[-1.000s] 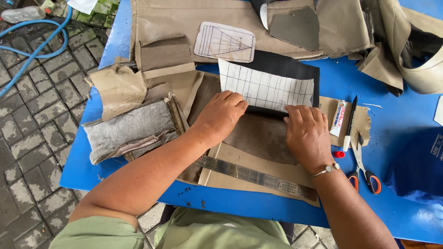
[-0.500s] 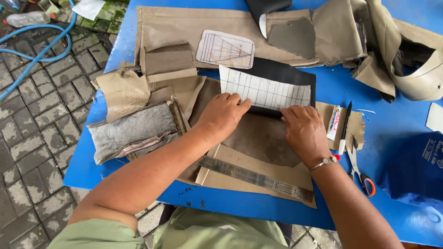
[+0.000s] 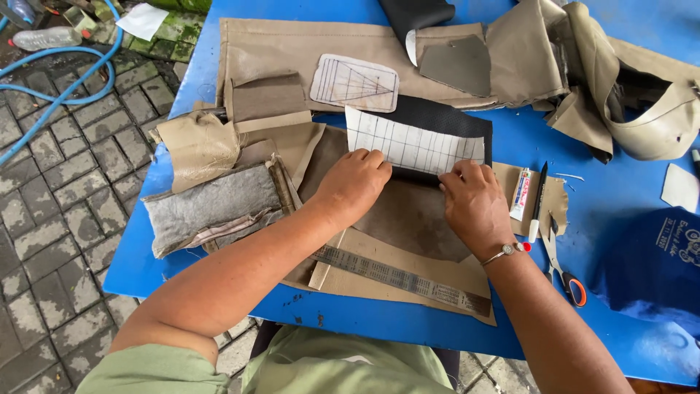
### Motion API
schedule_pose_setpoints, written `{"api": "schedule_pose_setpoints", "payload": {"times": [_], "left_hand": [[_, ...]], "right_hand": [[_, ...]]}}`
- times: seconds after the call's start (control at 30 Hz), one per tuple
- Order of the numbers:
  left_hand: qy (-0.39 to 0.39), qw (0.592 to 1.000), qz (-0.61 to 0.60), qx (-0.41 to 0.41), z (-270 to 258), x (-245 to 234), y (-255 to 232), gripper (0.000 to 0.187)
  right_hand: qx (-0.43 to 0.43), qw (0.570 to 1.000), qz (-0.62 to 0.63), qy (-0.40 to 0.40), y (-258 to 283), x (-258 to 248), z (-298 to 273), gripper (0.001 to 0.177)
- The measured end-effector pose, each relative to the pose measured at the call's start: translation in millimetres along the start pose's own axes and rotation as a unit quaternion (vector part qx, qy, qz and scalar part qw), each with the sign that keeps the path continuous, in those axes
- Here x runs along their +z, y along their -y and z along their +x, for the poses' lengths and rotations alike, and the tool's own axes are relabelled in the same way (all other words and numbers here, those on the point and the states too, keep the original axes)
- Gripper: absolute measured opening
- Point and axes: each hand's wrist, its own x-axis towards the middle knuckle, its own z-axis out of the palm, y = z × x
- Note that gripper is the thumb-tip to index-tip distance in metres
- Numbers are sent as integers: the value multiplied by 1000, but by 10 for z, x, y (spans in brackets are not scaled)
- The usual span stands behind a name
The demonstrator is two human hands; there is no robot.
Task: Marking a template and folding leather material over it to prepare a component
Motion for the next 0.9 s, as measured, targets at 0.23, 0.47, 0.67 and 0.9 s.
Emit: {"api": "schedule_pose_setpoints", "payload": {"times": [0.23, 0.47, 0.67, 0.9], "left_hand": [[40, 999, -8, -18, 67, -118, 23, 9], [59, 997, -36, -27, 123, -86, 127, 7], [94, 993, -56, -54, 19, 126, 179, 11], [74, 991, -54, -93, 50, 213, 196, 15]], "right_hand": [[-15, 1000, -23, -9, -12, 35, 9, 26], [-19, 999, -17, -19, -119, 150, 59, 27], [-23, 999, 2, -30, -104, 129, 29, 27], [-10, 999, -4, -48, -98, 154, 77, 23]]}}
